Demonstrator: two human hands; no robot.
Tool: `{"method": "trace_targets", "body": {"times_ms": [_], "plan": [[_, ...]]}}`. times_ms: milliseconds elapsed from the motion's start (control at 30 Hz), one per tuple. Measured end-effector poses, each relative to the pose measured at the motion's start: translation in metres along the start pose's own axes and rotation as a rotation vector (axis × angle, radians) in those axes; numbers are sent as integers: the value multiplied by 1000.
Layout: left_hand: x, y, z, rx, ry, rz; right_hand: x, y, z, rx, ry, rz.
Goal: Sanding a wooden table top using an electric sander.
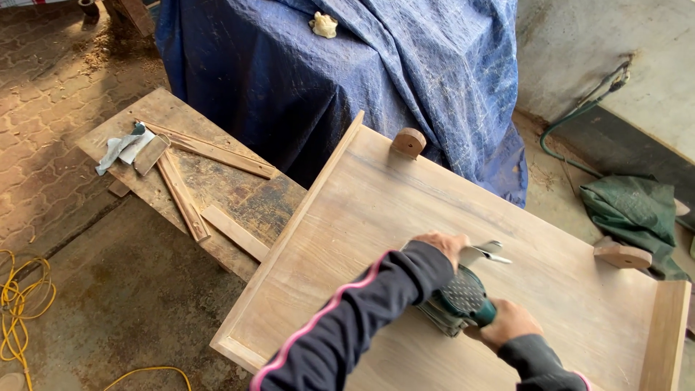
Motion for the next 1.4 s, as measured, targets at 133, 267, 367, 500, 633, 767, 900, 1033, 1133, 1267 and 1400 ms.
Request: {"method": "trace_targets", "body": {"times_ms": [133,267,367,500,633,767,900,1033,1133,1267,1400], "plan": [[2,11,29,30,174,47,24,17,52,48,32,-25],[13,22,45,94,213,-55,29,24,76,57,154,-24],[18,34,70,42,202,-86,31,20,106,58,139,1],[23,72,110,25,189,-221,19,17,155,33,238,7],[27,112,151,1,265,-274,10,17,209,39,320,-6],[29,134,180,-44,160,-407,0,13,239,70,373,-31],[14,142,172,-70,158,-471,1,27,245,93,309,-32],[-23,107,171,-6,157,-451,-22,35,218,50,257,-44],[-45,102,139,50,70,-516,-49,40,179,53,217,-97],[-77,84,104,76,97,-420,-72,52,132,52,102,-116],[-108,71,104,84,110,-322,-91,67,122,-72,21,-50]]}}
Point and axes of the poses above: each hand's wrist, its own x-axis away from the middle knuckle, its own y-axis out of the back of the hand, z = x × y, the point moved 4 cm from there along -x, towards the middle knuckle, and after that the axes turned 7 degrees about -x, right-handed, at the moved point
